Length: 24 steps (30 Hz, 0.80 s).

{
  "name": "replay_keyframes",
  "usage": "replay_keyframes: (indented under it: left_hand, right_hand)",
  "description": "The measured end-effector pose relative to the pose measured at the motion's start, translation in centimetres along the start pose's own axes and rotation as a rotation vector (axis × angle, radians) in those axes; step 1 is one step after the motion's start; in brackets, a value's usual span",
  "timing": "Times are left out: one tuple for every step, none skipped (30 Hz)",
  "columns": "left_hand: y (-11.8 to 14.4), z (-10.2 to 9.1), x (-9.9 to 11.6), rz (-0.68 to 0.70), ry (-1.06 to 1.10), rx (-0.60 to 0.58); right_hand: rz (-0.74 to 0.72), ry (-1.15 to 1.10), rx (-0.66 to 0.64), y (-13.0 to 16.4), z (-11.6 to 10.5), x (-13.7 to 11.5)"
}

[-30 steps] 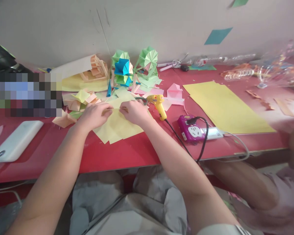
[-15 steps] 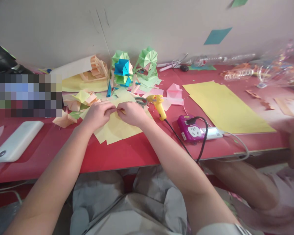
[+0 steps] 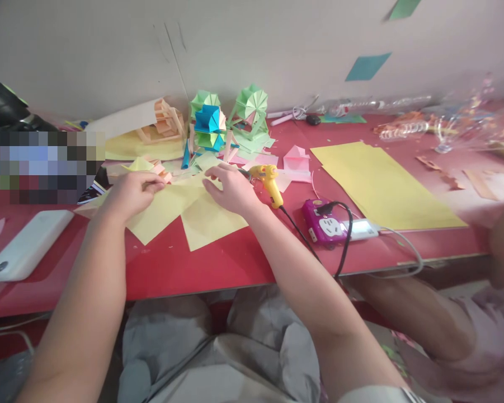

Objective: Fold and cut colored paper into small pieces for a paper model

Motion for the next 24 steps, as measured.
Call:
replay_keyframes:
  left_hand:
    - [0.1, 0.3, 0.6, 0.042, 0.007, -0.015]
    - [0.2, 0.6, 1.2, 0.093, 0.023, -0.015]
    - [0.3, 1.0, 1.8, 0.151, 0.046, -0.018]
    - [0.3, 1.3, 2.2, 0.203, 0.075, -0.012]
    - [0.3, 1.5, 2.5, 0.239, 0.099, -0.015]
    - [0.2, 1.7, 2.6, 0.259, 0.116, -0.014]
    - [0.2, 1.7, 2.5, 0.262, 0.126, -0.012]
    - [0.1, 1.6, 2.3, 0.248, 0.130, -0.010]
    - [0.0, 1.4, 1.9, 0.222, 0.130, -0.002]
    - [0.0, 1.2, 1.4, 0.186, 0.129, 0.004]
    - [-0.1, 0.9, 0.9, 0.149, 0.139, 0.015]
    - [-0.2, 0.5, 0.3, 0.111, 0.148, 0.030]
    - [-0.3, 0.3, -0.3, 0.080, 0.151, 0.038]
    - [-0.4, 0.0, -0.9, 0.059, 0.149, 0.048]
    - [-0.5, -0.2, -1.4, 0.042, 0.148, 0.066]
    - [-0.5, -0.3, -1.8, 0.029, 0.152, 0.080]
    - [-0.6, -0.4, -2.1, 0.023, 0.157, 0.091]
    - [-0.6, -0.4, -2.3, 0.014, 0.154, 0.096]
    - [-0.6, -0.3, -2.3, 0.007, 0.150, 0.093]
    - [-0.6, -0.3, -2.1, 0.013, 0.147, 0.083]
    - [-0.5, -0.2, -1.8, 0.026, 0.143, 0.063]
    - [-0.4, -0.1, -1.4, 0.041, 0.143, 0.047]
    - [-0.3, 0.0, -0.9, 0.065, 0.147, 0.032]
    - [-0.1, 0.1, -0.4, 0.096, 0.153, 0.019]
  right_hand:
    - [-0.030, 0.003, -0.026, 0.0, 0.3, -0.4]
    - [-0.036, 0.012, -0.066, 0.0, 0.6, -0.8]
    - [-0.026, 0.022, -0.116, 0.0, 0.8, -1.1]
    - [-0.008, 0.038, -0.177, 0.0, 1.0, -1.4]
    - [0.018, 0.050, -0.208, 0.1, 1.1, -1.5]
    - [0.038, 0.051, -0.230, 0.1, 1.1, -1.5]
    - [0.053, 0.048, -0.241, 0.1, 1.1, -1.5]
    - [0.061, 0.040, -0.242, 0.1, 0.9, -1.3]
    - [0.063, 0.030, -0.239, 0.1, 0.8, -1.1]
    - [0.063, 0.026, -0.235, 0.1, 0.6, -0.9]
    - [0.065, 0.029, -0.231, 0.1, 0.4, -0.6]
    - [0.071, 0.040, -0.224, 0.1, 0.2, -0.3]
    - [0.079, 0.059, -0.220, 0.1, 0.0, -0.1]
    - [0.089, 0.078, -0.213, 0.1, -0.3, 0.2]
    - [0.102, 0.092, -0.201, 0.2, -0.5, 0.4]
    - [0.115, 0.099, -0.183, 0.2, -0.7, 0.6]
    - [0.126, 0.094, -0.156, 0.2, -0.9, 0.8]
    - [0.128, 0.073, -0.120, 0.2, -1.0, 0.9]
    - [0.120, 0.040, -0.081, 0.2, -1.0, 1.0]
    - [0.097, -0.007, -0.042, 0.2, -1.0, 0.9]
    - [0.067, -0.058, -0.015, 0.2, -0.8, 0.8]
    - [0.035, -0.108, -0.002, 0.2, -0.6, 0.6]
    - [0.010, -0.144, -0.005, 0.2, -0.3, 0.4]
    - [-0.003, -0.161, -0.033, 0.1, 0.1, 0.1]
Point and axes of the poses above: each hand's wrist, its own y-axis away from the middle knuckle, its own z-axis out of the palm, x = y × z, the point moved 2 cm from there along -y, towards the middle knuckle, and after that the axes turned 7 degrees about -z, right-handed, at the moved point
